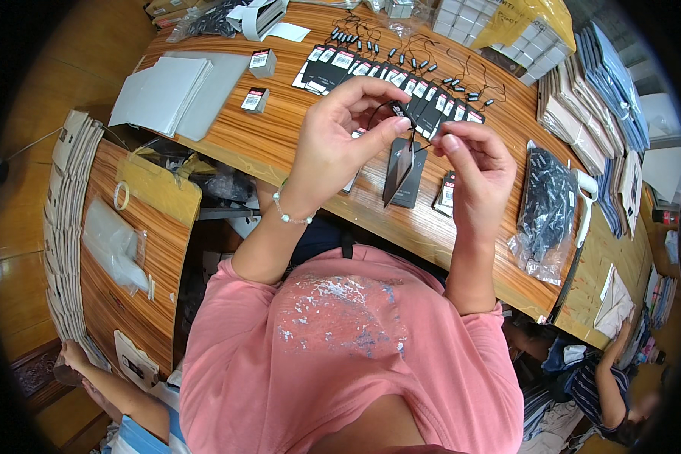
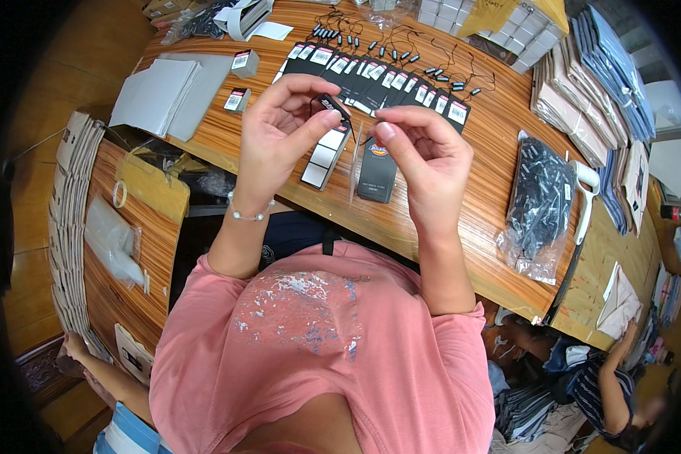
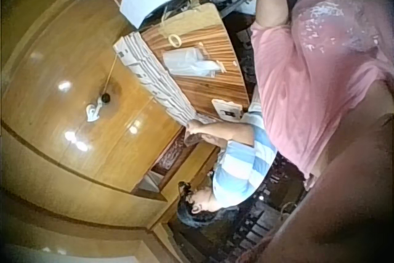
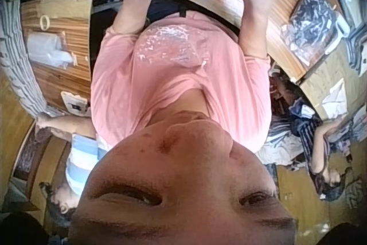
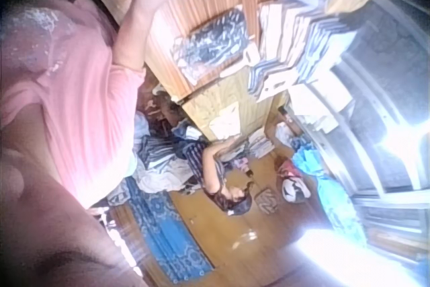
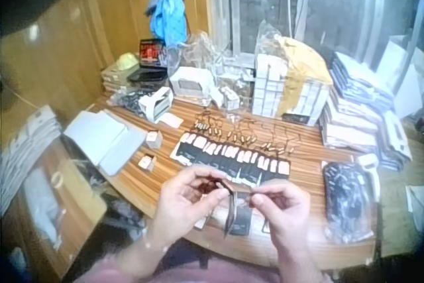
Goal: The person is attaching plastic security ties to paper garment tags. They pick up a tag, thread a plastic string through a hole in the tag, and then secure the two ends together.
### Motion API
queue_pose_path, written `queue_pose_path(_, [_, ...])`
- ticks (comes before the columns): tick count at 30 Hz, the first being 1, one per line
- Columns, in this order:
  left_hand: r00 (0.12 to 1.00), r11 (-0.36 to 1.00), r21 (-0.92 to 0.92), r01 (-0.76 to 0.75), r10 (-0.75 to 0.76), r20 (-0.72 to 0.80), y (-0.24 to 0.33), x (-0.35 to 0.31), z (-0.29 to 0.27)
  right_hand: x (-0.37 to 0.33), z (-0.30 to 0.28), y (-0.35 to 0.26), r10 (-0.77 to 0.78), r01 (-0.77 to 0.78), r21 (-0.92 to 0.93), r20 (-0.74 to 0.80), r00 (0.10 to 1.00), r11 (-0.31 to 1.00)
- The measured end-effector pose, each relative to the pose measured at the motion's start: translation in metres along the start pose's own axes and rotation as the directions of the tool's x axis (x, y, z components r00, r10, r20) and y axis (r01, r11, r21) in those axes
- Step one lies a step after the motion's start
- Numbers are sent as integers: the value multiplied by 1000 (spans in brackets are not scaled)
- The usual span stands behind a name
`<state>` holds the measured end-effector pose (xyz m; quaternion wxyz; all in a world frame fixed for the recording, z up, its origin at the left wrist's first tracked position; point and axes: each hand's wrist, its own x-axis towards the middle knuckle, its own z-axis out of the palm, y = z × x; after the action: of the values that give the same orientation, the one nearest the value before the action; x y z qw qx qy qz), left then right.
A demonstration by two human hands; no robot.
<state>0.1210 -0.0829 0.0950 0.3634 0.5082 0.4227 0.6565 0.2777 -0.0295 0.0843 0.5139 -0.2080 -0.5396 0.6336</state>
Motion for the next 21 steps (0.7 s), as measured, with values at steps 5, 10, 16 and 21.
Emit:
queue_pose_path(5, [999, 999, -29, 40, -40, -11, 4, 3, 4, -1, 4, 1, 22, -21, -56, 18, 1000, 998])
queue_pose_path(10, [998, 989, -133, 65, -63, 20, 7, 5, 5, 0, 2, 2, 19, -18, -64, 15, 1000, 998])
queue_pose_path(16, [992, 980, -191, 53, -30, 124, 0, 9, -3, 0, 1, 1, 11, -10, -25, 32, 999, 1000])
queue_pose_path(21, [977, 1000, -16, 15, -12, 214, 8, 8, -8, -1, -3, -3, 71, -70, -15, 54, 996, 997])
